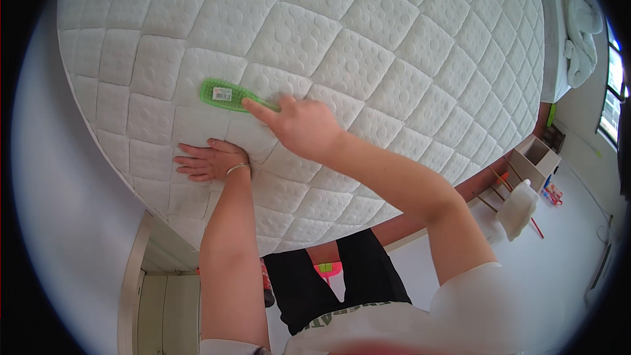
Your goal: Scrubbing a mattress with a handheld brush.
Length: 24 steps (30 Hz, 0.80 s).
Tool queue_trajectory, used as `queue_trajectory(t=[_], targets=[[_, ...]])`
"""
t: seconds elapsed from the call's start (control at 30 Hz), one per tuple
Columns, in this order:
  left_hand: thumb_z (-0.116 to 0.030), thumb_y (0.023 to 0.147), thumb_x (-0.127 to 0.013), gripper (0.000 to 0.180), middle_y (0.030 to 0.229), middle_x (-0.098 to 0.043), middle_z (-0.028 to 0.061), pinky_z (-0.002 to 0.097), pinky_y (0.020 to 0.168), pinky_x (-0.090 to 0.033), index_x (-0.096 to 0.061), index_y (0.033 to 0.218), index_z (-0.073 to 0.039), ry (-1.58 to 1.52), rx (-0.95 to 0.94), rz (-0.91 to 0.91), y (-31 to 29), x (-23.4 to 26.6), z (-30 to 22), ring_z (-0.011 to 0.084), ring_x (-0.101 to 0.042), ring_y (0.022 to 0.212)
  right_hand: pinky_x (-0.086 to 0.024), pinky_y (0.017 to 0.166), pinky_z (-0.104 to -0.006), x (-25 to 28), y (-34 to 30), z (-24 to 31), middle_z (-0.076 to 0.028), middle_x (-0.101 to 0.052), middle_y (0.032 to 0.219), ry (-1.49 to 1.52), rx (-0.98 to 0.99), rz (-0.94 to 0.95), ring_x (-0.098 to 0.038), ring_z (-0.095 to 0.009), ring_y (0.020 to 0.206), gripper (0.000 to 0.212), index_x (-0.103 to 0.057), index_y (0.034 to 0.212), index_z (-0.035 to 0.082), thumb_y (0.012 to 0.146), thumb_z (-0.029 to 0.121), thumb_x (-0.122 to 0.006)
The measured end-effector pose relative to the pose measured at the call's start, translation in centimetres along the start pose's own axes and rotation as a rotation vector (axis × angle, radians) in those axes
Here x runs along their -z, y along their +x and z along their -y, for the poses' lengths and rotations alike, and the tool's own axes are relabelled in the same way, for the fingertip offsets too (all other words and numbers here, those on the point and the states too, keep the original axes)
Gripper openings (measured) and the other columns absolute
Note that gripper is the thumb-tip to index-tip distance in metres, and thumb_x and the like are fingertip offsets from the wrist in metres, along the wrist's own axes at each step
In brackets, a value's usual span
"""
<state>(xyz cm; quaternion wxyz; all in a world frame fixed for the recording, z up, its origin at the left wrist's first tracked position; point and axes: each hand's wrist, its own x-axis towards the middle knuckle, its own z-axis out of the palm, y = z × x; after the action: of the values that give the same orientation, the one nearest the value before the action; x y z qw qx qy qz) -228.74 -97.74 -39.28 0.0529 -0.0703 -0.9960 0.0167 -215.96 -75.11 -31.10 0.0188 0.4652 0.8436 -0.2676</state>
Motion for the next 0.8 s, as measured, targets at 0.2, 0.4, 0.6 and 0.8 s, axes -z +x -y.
queue_trajectory(t=[0.2, 0.4, 0.6, 0.8], targets=[[-0.046, 0.093, -0.023, 0.067, 0.153, -0.008, 0.0253, 0.0588, 0.108, -0.009, -0.016, 0.148, -0.008, -0.004, -0.004, -0.026, 0.0, -0.3, -0.4, 0.048, -0.006, 0.14, -0.052, 0.06, -0.0391, 5.4, 2.9, -4.9, -0.008, -0.067, 0.081, 0.102, -0.351, -0.006, -0.065, -0.025, 0.068, 0.033, -0.059, 0.122, 0.024, 0.091, 0.024, -0.051], [-0.045, 0.093, -0.026, 0.065, 0.152, -0.012, 0.0245, 0.0588, 0.108, -0.013, -0.018, 0.148, -0.01, 0.062, -0.033, -0.087, 0.1, -0.4, 0.4, 0.0469, -0.01, 0.139, -0.051, 0.057, -0.041, 1.1, -6.9, -6.8, -0.008, -0.061, 0.081, -0.07, 0.093, 0.042, -0.062, -0.028, 0.069, 0.031, -0.058, 0.118, 0.026, 0.088, 0.023, -0.054], [-0.045, 0.093, -0.029, 0.065, 0.152, -0.016, 0.0229, 0.0583, 0.108, -0.014, -0.019, 0.148, -0.012, 0.059, -0.014, -0.104, -0.1, -0.2, -0.4, 0.0455, -0.014, 0.139, -0.048, 0.056, -0.0418, 7.6, -4.6, -12.7, -0.012, -0.065, 0.073, 0.01, -0.582, -0.232, -0.063, -0.029, 0.066, 0.029, -0.059, 0.117, 0.016, 0.09, 0.027, -0.055], [-0.047, 0.092, -0.03, 0.065, 0.152, -0.017, 0.0219, 0.0571, 0.108, -0.013, -0.021, 0.148, -0.014, 0.056, -0.014, -0.129, 0.2, -0.6, 0.5, 0.0441, -0.015, 0.14, -0.051, 0.058, -0.0414, 2.0, -16.1, -10.7, -0.006, -0.064, 0.09, -0.011, 0.144, 0.199, -0.064, -0.024, 0.072, 0.02, -0.063, 0.104, 0.021, 0.085, 0.017, -0.056]])
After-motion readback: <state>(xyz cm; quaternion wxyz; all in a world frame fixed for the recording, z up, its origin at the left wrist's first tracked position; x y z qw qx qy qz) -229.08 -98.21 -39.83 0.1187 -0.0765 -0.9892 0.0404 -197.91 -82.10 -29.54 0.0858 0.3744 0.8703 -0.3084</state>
